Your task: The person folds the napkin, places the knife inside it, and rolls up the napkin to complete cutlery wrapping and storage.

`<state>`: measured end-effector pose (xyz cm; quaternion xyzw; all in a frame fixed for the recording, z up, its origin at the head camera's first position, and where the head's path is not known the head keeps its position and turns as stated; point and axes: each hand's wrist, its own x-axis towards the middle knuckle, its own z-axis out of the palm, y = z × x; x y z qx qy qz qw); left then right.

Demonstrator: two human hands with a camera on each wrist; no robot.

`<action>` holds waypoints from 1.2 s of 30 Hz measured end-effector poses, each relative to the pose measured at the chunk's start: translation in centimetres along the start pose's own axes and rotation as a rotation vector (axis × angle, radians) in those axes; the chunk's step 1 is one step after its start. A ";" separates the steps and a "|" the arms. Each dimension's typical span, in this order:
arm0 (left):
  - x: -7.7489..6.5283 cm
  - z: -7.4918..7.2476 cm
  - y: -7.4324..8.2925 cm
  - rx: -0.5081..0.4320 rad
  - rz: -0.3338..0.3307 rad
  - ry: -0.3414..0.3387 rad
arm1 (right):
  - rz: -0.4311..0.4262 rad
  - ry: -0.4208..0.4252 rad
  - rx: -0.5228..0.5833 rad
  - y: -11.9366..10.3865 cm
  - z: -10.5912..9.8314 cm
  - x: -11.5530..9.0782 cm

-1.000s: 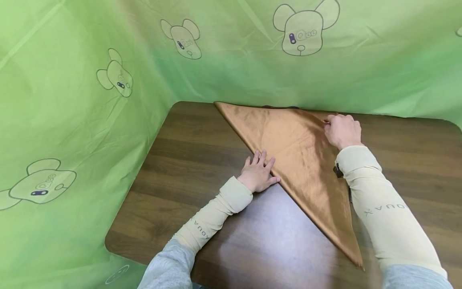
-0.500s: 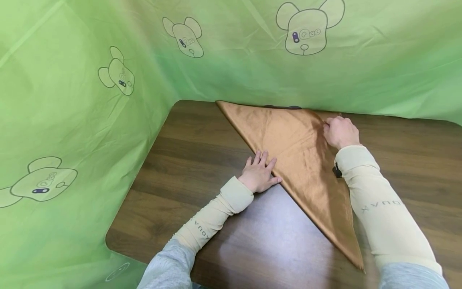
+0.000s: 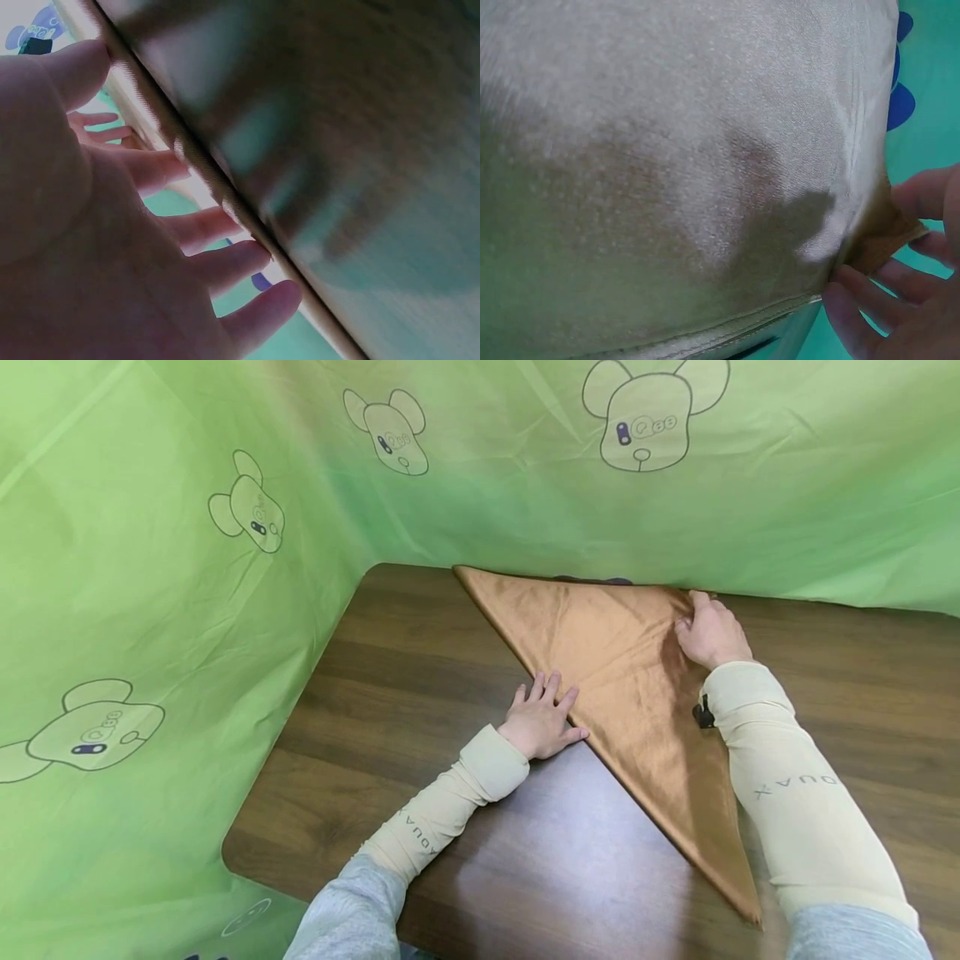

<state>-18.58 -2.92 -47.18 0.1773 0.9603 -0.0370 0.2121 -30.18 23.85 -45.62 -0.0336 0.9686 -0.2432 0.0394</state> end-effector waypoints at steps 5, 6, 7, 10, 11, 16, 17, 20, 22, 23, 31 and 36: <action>0.2 -0.1 0.0 -0.002 0.006 0.001 | 0.059 0.006 0.032 0.1 0.0 0.0; 0.2 -0.1 0.0 -0.001 0.005 0.000 | 0.064 0.001 0.029 0.2 0.0 0.0; 0.2 -0.2 0.0 -0.001 0.005 -0.001 | 0.069 -0.005 0.026 0.2 0.0 0.0; 0.2 -0.2 0.0 0.001 0.007 -0.002 | 0.077 -0.029 0.018 0.4 0.0 -0.1; 0.2 -0.3 0.0 0.002 0.008 -0.003 | 0.079 -0.037 0.015 0.4 -0.1 -0.1; 0.2 -0.2 0.0 -0.006 0.008 -0.004 | 0.079 -0.076 -0.005 0.5 0.0 -0.3; 0.2 -0.2 0.0 -0.008 0.008 -0.004 | 0.079 -0.087 -0.017 0.5 0.0 -0.4; 0.2 -0.1 -0.1 -0.014 0.008 -0.004 | 0.069 -0.126 -0.068 0.0 0.2 -0.7; 0.2 -0.1 -0.1 -0.014 0.006 -0.005 | 0.058 -0.162 -0.105 -0.3 0.3 -0.9; 0.2 -0.1 -0.1 -0.013 0.006 -0.006 | 0.052 -0.179 -0.119 -0.6 0.3 -1.0; 0.2 -0.1 0.0 -0.014 0.007 -0.007 | 0.043 -0.278 -0.177 -1.6 0.5 -1.5; 0.1 -0.2 0.0 -0.013 0.011 -0.006 | 0.057 -0.291 -0.186 -1.9 0.4 -1.7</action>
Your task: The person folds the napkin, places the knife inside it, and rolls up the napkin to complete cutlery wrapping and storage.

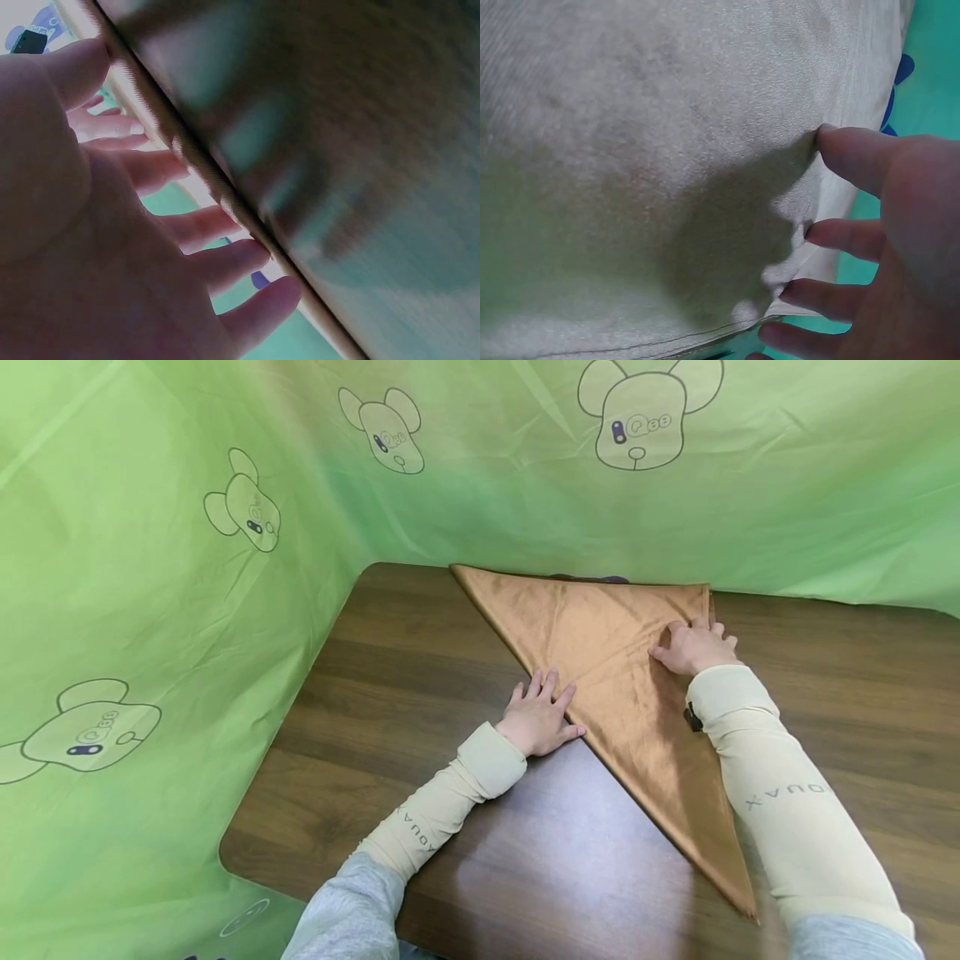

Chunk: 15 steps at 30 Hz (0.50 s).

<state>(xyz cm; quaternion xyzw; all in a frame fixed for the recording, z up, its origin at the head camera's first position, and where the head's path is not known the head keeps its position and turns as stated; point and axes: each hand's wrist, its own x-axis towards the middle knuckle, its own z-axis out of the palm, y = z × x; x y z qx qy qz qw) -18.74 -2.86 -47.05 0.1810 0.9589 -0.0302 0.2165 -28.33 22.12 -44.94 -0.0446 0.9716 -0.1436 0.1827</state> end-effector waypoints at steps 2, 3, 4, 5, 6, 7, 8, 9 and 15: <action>0.0 0.0 0.0 0.001 0.001 0.001 | 0.006 0.000 -0.002 -0.1 0.0 -0.1; 0.0 -0.1 0.0 -0.001 0.001 0.001 | 0.010 -0.001 -0.004 -0.2 -0.1 -0.1; -0.1 -0.1 0.0 -0.001 0.001 0.001 | 0.015 -0.002 -0.007 -0.2 -0.1 -0.1; -0.1 -0.1 0.0 -0.002 0.001 0.001 | 0.020 -0.004 -0.010 -0.2 -0.1 -0.2; 0.0 -0.1 0.0 -0.003 0.000 0.001 | 0.026 -0.007 -0.013 -0.3 -0.1 -0.2; 0.0 -0.1 0.0 -0.003 0.001 0.001 | 0.033 -0.010 -0.016 -0.3 -0.1 -0.2; -0.1 -0.1 0.0 -0.004 0.001 0.001 | 0.040 -0.015 -0.019 -0.3 -0.1 -0.2; -0.1 -0.1 0.0 -0.005 0.001 0.001 | 0.047 -0.021 -0.022 -0.3 -0.1 -0.2; -0.1 -0.2 0.0 -0.007 0.008 0.001 | 0.070 -0.059 -0.028 -0.4 -0.2 -0.2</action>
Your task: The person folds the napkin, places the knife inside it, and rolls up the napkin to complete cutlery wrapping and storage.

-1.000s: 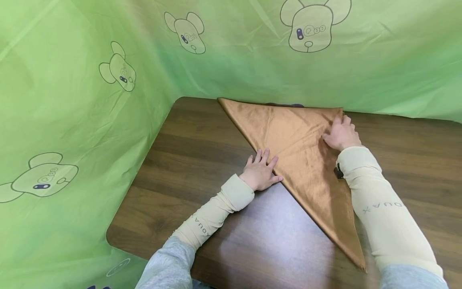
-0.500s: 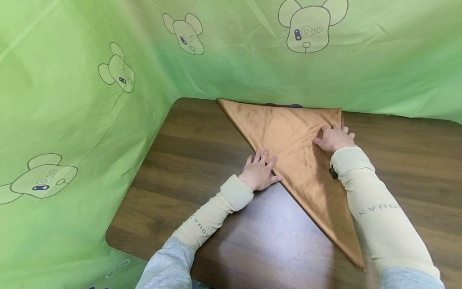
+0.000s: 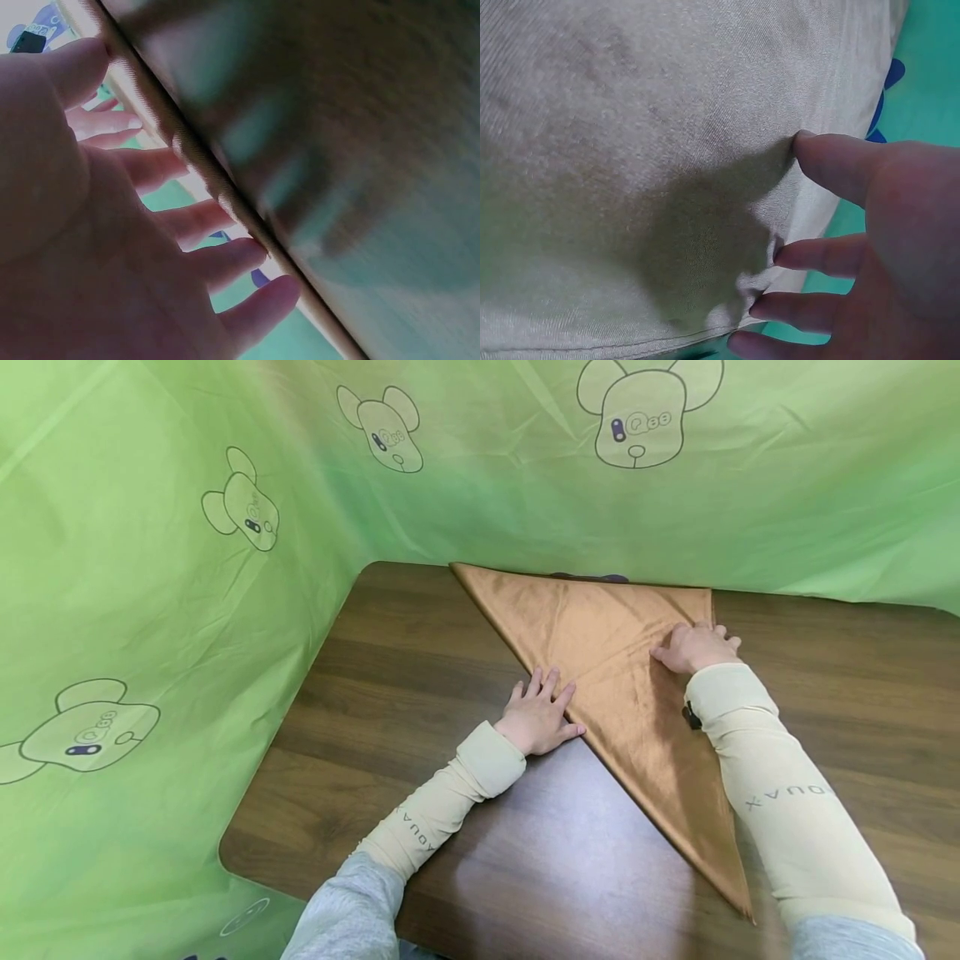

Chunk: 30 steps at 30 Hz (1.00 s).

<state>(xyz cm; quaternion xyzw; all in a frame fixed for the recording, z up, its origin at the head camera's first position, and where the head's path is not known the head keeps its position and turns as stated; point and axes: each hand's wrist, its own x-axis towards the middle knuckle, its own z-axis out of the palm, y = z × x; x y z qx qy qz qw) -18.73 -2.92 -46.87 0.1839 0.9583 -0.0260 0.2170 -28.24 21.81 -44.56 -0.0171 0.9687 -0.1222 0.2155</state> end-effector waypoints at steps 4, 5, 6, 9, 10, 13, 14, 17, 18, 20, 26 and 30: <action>0.0 0.0 0.0 0.000 0.002 -0.001 | -0.018 -0.043 -0.004 -0.1 -0.2 -0.2; 0.0 0.0 0.0 0.000 0.002 -0.002 | -0.027 -0.057 -0.006 -0.1 -0.3 -0.2; -0.1 -0.1 0.0 0.000 0.002 -0.004 | -0.033 -0.071 -0.011 -0.1 -0.3 -0.3; -0.1 0.0 0.0 -0.002 0.004 -0.009 | -0.043 -0.098 -0.023 -0.2 -0.4 -0.4; -0.1 0.0 0.0 -0.001 0.005 -0.011 | -0.044 -0.102 -0.025 -0.2 -0.4 -0.5; 0.0 0.1 0.0 0.002 0.008 -0.018 | -0.042 -0.101 -0.029 -0.2 -0.3 -0.5; 0.0 0.1 0.0 0.004 0.008 -0.020 | -0.042 -0.099 -0.025 -0.2 -0.3 -0.6; -0.1 0.1 -0.1 0.007 0.010 -0.027 | -0.035 -0.090 -0.012 -0.2 -0.1 -0.6; -0.1 0.1 -0.1 0.008 0.011 -0.028 | -0.032 -0.087 -0.008 -0.2 -0.1 -0.7; -0.1 0.1 -0.1 0.009 0.014 -0.028 | -0.027 -0.080 0.001 -0.2 0.0 -0.7; -0.2 0.1 -0.3 0.032 0.024 -0.022 | -0.021 -0.067 0.014 -0.1 0.1 -0.7; -0.2 0.0 -0.5 0.048 0.025 -0.022 | -0.026 -0.043 0.025 0.0 0.3 -0.6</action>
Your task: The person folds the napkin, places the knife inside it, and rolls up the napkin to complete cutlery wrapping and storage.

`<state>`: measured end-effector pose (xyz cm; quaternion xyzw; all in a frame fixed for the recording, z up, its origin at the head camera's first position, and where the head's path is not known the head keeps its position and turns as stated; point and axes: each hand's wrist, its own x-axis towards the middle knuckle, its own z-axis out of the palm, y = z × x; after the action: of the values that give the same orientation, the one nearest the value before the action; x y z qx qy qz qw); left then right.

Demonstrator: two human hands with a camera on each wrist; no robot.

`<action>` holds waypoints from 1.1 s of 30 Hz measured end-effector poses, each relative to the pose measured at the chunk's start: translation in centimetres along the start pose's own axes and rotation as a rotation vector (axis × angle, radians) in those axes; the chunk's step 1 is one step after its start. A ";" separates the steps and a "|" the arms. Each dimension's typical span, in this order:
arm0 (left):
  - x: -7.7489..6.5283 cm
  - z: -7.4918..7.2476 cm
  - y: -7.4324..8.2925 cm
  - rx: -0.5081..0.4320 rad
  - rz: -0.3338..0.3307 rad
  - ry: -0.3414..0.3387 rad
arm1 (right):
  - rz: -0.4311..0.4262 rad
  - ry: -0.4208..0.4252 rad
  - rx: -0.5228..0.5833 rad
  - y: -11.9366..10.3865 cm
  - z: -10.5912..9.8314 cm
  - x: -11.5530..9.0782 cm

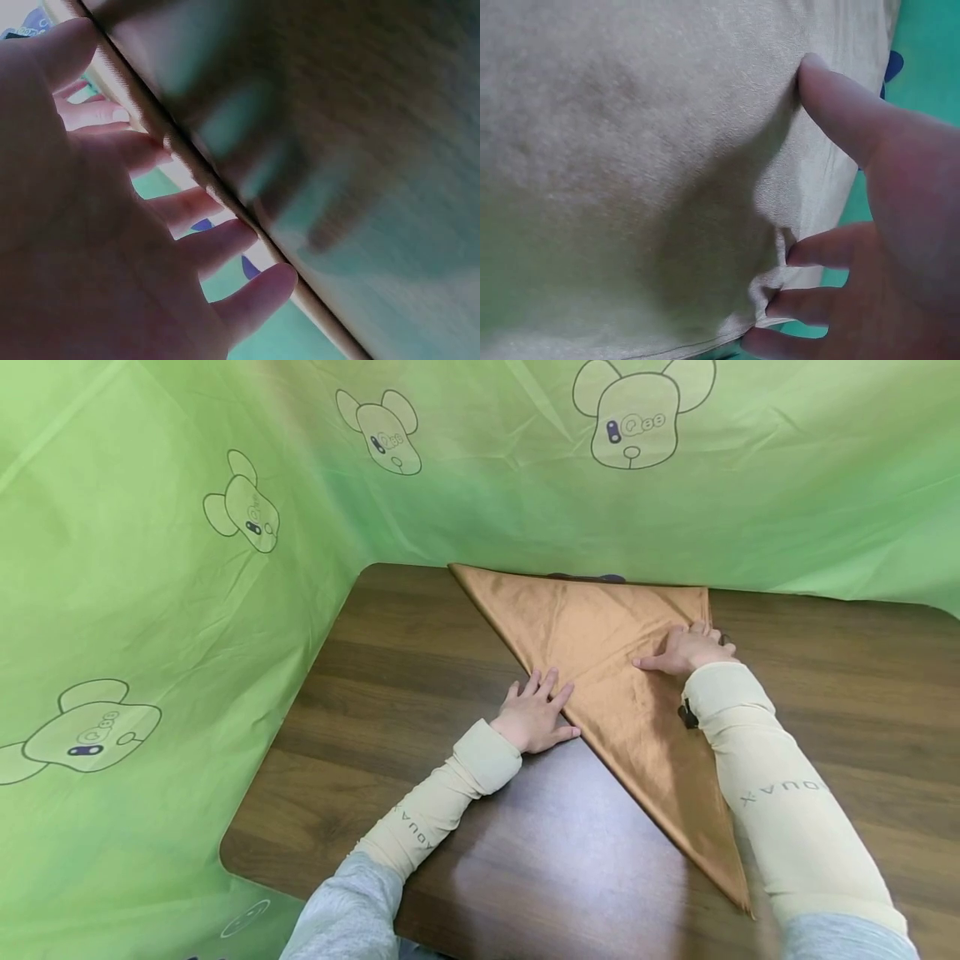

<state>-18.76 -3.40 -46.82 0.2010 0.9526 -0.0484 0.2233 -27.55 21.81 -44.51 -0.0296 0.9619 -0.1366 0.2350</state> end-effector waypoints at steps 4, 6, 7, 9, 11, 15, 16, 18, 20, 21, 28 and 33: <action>0.2 0.0 0.1 -0.001 0.003 0.000 | 0.019 0.045 0.003 0.0 0.4 -0.2; 0.3 0.1 0.1 -0.007 0.002 0.000 | 0.019 0.070 -0.015 -0.2 0.6 -0.4; 0.3 0.1 0.1 -0.009 0.003 0.000 | 0.015 0.080 -0.024 -0.4 0.8 -0.5; 0.4 0.2 0.1 -0.016 0.004 -0.003 | 0.000 0.090 -0.050 -0.9 1.0 -0.8; 0.5 0.2 0.1 -0.020 0.008 -0.006 | -0.016 0.082 -0.068 -1.4 1.3 -1.3; 0.5 0.3 0.0 -0.024 0.010 -0.013 | -0.067 0.016 -0.087 -2.9 1.7 -2.3; 0.5 0.2 -0.1 -0.026 0.012 -0.014 | -0.088 -0.005 -0.094 -3.3 1.9 -2.5; 0.6 0.1 -0.2 -0.039 0.012 -0.014 | -0.124 -0.039 -0.111 -3.9 2.2 -3.0; 0.6 0.0 -0.3 -0.057 0.016 -0.014 | -0.154 -0.059 -0.125 -4.5 2.5 -3.6; 0.6 -0.1 -0.4 -0.067 0.018 -0.013 | -0.164 -0.070 -0.126 -4.8 2.7 -3.9; 0.7 -0.3 -0.8 -0.097 0.035 -0.004 | -0.160 -0.117 -0.164 -6.3 4.1 -6.1; 0.8 -0.5 -1.2 -0.101 0.081 0.073 | -0.139 -0.142 -0.151 -7.0 5.0 -6.9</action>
<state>-20.17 -4.14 -46.72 0.2294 0.9524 0.0162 0.2002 -19.15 14.73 -43.75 -0.1235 0.9460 -0.0773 0.2897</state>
